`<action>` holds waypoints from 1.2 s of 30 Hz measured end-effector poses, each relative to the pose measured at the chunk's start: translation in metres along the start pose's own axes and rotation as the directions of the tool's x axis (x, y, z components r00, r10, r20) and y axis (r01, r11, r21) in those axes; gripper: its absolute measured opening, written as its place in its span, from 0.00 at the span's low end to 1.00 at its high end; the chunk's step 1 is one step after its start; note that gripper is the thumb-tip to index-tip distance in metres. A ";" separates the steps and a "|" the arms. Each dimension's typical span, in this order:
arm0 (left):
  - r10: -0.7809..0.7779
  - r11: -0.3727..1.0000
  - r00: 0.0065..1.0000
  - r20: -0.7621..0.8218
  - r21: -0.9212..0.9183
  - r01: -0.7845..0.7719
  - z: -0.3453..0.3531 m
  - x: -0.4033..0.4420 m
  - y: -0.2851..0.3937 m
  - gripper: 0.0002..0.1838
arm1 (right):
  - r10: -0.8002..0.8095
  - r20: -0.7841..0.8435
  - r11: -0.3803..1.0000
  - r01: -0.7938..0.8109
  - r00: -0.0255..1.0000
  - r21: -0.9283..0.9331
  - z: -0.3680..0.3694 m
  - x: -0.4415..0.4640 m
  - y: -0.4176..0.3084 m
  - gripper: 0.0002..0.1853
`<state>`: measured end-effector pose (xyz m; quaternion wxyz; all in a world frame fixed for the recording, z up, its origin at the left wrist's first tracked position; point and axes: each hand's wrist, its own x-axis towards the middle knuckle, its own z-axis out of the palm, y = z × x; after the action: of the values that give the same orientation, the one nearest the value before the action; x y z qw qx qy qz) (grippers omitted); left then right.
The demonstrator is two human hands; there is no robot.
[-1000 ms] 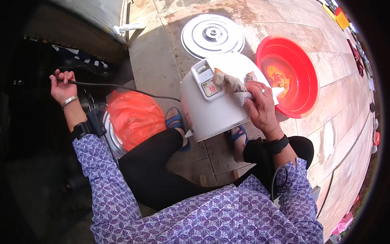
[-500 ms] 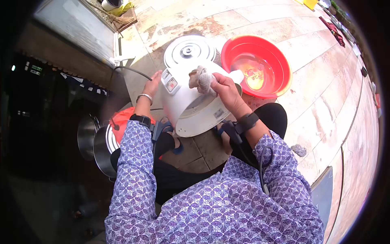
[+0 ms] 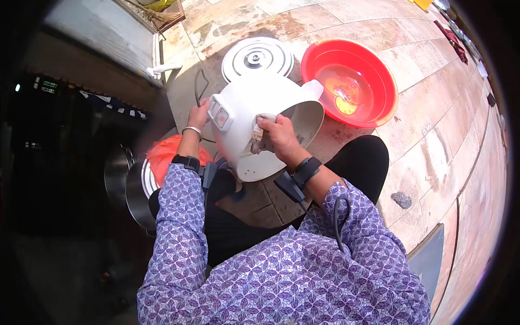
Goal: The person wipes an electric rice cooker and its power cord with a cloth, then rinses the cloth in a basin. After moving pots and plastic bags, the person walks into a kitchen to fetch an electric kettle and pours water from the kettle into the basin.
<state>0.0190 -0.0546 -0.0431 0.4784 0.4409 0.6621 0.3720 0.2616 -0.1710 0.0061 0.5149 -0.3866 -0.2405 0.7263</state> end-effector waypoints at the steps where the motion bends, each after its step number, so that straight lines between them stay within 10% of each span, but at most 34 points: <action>1: -0.011 1.000 1.000 -0.014 -0.007 0.011 -0.005 -0.011 0.008 0.21 | -0.009 0.015 0.999 0.010 1.000 -0.041 0.001 0.008 -0.003 0.10; 7: -0.034 0.995 0.971 -0.236 0.084 0.055 -0.028 -0.020 -0.036 0.19 | 0.064 0.130 0.995 -0.054 0.989 -0.080 0.016 0.082 -0.037 0.12; 15: -0.111 0.959 0.977 -0.184 -0.279 0.057 0.029 -0.090 0.004 0.17 | 0.166 0.123 0.843 -0.076 0.978 -0.533 -0.003 0.174 -0.096 0.18; 17: 0.016 0.995 0.984 -0.178 -0.092 -0.033 0.050 -0.088 0.000 0.19 | 0.020 0.012 0.410 0.003 1.000 -0.912 -0.001 0.189 -0.112 0.18; 18: 0.020 0.995 0.986 -0.165 -0.095 -0.036 0.060 -0.089 0.004 0.19 | -0.078 0.347 -0.147 0.333 0.935 -0.931 -0.001 0.186 -0.119 0.16; 21: 0.275 0.939 0.946 -0.172 0.260 -0.225 0.088 -0.092 0.018 0.22 | -0.420 0.191 -0.124 0.153 0.887 -0.980 -0.010 0.191 -0.104 0.15; 23: 0.382 0.874 0.902 -0.201 0.396 -0.282 0.102 -0.095 0.018 0.21 | -0.638 0.359 -0.376 0.131 0.681 -0.917 -0.022 0.181 -0.087 0.13; 26: 0.398 0.859 0.898 -0.188 0.420 -0.293 0.111 -0.094 0.026 0.19 | -0.716 0.399 -0.412 0.116 0.573 -0.904 -0.027 0.159 -0.085 0.12; 28: 0.434 0.851 0.878 -0.201 0.413 -0.325 0.120 -0.091 0.030 0.16 | -0.560 0.310 -0.197 0.239 0.768 -0.951 -0.020 0.127 -0.091 0.11; 31: 0.465 0.809 0.867 -0.181 0.484 -0.333 0.134 -0.082 0.037 0.15 | -0.490 0.597 -0.445 0.406 0.636 -0.798 -0.017 0.079 -0.048 0.20; 36: 0.431 0.853 0.878 -0.210 0.413 -0.320 0.138 -0.075 0.043 0.16 | -0.580 0.514 -0.363 0.365 0.632 -0.857 -0.043 0.070 -0.044 0.21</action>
<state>0.1732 -0.1009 -0.0175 0.2006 0.5835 0.6832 0.3906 0.3088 -0.0922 -0.0084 0.3389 -0.5348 -0.7739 -0.0111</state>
